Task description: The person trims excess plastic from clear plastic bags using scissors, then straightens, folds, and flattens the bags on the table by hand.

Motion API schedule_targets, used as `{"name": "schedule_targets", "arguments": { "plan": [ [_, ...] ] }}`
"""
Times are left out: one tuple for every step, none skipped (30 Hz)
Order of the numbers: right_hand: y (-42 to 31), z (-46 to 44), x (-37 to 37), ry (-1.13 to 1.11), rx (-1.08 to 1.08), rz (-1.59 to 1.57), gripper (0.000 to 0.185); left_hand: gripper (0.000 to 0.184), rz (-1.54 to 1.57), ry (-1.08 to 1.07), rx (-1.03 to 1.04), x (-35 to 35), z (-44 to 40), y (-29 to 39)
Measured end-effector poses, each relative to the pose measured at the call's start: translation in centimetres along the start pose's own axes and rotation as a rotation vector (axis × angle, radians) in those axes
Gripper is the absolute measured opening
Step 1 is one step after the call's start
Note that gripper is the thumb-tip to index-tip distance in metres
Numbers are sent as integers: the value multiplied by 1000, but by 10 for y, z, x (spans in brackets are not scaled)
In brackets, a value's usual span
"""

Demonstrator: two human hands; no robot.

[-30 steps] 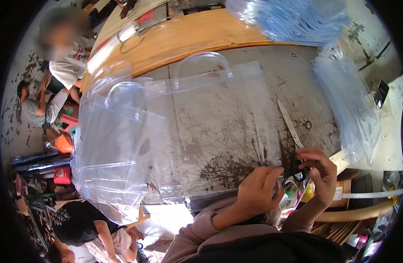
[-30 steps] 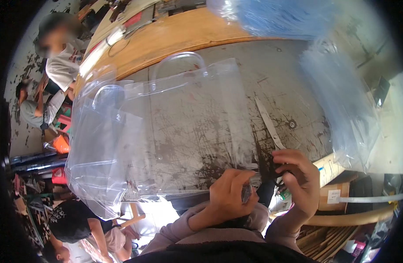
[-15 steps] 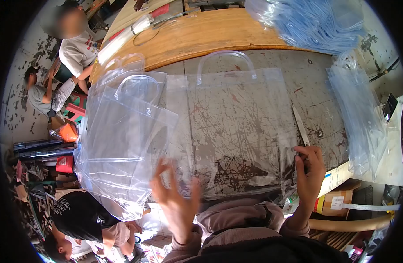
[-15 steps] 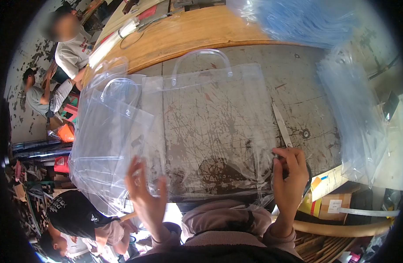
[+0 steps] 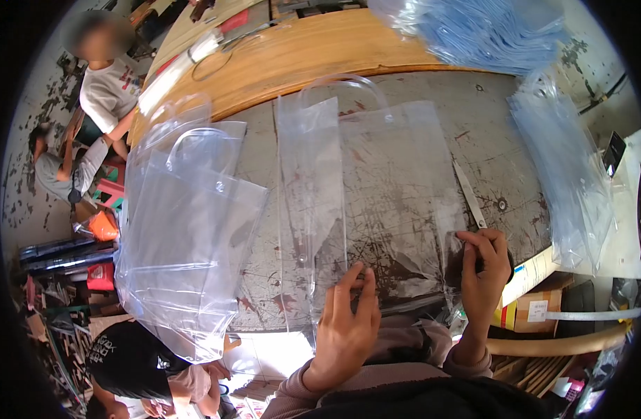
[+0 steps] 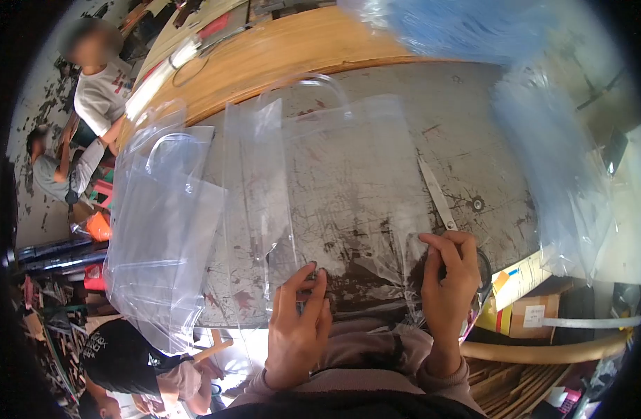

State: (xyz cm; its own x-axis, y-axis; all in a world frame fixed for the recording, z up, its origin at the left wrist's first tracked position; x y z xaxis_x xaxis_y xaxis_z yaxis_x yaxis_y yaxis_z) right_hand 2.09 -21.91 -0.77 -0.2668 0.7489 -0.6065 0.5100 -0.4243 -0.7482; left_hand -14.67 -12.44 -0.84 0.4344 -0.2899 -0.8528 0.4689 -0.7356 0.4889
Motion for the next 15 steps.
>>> {"name": "schedule_targets", "arguments": {
  "plan": [
    [0, 0, 0, 1, -10, -7, 20, 37, 3, -4, -13, -1, 0, 0],
    [0, 0, 1, -1, -24, -18, 20, 37, 3, -6, -9, -1, 0, 0],
    [0, 0, 2, 1, -23, -21, 20, 36, 1, -14, -3, -1, 1, 0],
    [1, 0, 2, 10, -42, -3, 20, 35, -1, -21, 1, -2, 1, 0],
    [1, 0, 2, 19, -60, 15, 19, 35, -4, -21, 1, -3, 1, 0],
    [1, 0, 3, 21, -60, 14, 19, 35, 5, -28, -4, -3, 0, 0],
    [2, 0, 3, 10, -49, 16, 19, 35, 16, -35, -4, -3, 0, 0],
    [2, 0, 2, 3, -38, 21, 19, 35, 19, -35, 4, -2, -1, -1],
    [2, 0, 1, 12, -37, 27, 19, 35, 2, -22, 27, -1, 0, -2],
    [1, 0, 0, -5, -22, 9, 20, 35, -14, -9, 51, 0, 0, -3],
    [1, 0, 0, -24, -7, -10, 21, 35, -9, -10, 61, 0, 0, -3],
    [-1, 0, -1, -15, -6, -5, 21, 35, -2, -11, 53, -1, 0, -3],
    [-3, 1, -1, -25, -6, -74, 23, 34, 4, -11, 45, -1, 0, -3],
    [-6, 2, -2, -37, -10, -142, 25, 34, 8, -8, 53, -2, -1, -3],
    [-14, 7, -3, -113, -48, -161, 29, 35, 22, -13, 14, -3, -1, -2]
  ]
}}
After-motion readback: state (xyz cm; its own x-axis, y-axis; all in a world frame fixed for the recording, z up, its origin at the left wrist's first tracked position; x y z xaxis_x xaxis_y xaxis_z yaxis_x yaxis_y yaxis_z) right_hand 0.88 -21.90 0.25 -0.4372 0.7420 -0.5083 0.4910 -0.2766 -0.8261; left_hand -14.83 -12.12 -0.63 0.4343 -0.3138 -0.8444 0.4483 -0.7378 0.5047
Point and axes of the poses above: each hand's wrist, its own z-axis away from the middle knuckle, its own x-axis out of the palm, y = z × x, the point moved 1 cm from there along -z, towards the middle knuckle, and after that the axes turned 6 degrees about -z, right-handed, at the moved point
